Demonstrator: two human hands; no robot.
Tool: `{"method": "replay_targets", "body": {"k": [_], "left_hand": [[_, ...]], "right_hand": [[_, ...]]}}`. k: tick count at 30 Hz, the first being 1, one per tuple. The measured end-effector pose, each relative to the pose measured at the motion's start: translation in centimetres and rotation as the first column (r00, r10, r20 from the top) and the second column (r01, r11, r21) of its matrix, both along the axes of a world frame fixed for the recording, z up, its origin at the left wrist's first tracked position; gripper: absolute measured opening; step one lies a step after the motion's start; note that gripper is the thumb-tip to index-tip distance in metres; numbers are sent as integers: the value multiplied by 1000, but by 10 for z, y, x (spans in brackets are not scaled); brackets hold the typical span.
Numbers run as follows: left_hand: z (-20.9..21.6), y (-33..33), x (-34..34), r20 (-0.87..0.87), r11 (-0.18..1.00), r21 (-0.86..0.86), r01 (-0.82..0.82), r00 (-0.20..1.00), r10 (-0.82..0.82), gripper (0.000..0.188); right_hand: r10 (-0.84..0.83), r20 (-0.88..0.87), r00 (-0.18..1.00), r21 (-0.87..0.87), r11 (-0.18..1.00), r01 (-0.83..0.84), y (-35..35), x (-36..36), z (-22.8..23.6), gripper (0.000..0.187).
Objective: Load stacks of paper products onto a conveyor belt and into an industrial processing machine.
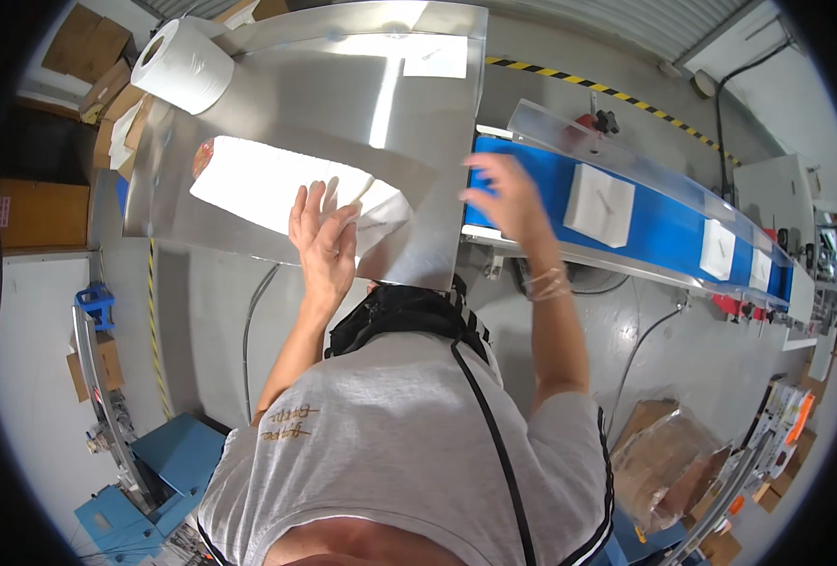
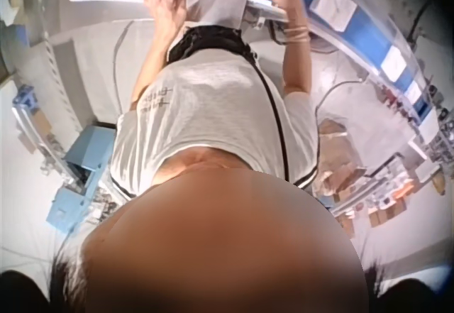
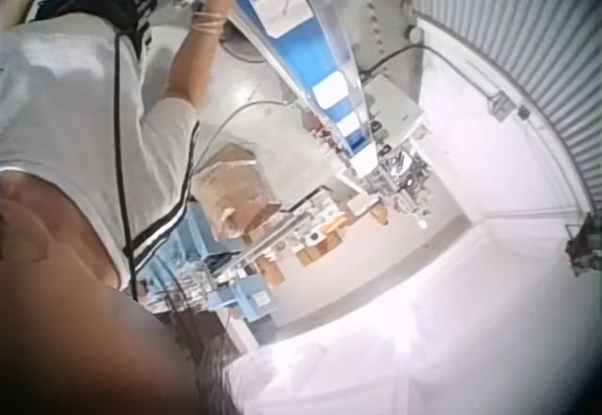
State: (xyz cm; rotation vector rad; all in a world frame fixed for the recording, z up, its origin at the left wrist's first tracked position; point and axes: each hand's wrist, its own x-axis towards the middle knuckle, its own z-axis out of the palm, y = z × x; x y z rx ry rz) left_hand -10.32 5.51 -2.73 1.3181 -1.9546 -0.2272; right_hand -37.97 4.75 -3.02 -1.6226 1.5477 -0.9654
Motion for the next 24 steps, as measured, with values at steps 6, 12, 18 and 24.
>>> {"method": "replay_targets", "body": {"k": [6,12,18,24], "left_hand": [[9,1,2,65,997,40,67,995,-69,32],[-4,-6,8,11,997,27,-66,998,66,31],[-4,-6,11,21,998,-4,-64,998,64,30],[-4,-6,14,73,1000,-11,-16,997,17,27]], "right_hand": [[440,95,893,-15,898,-441,-33,60,-11,43],[-121,423,898,204,978,36,-3,11,-42,37],[-538,-62,841,395,760,516,14,-86,-63,60],[-161,-259,952,-146,981,126,-1,-19,-23,52]]}}
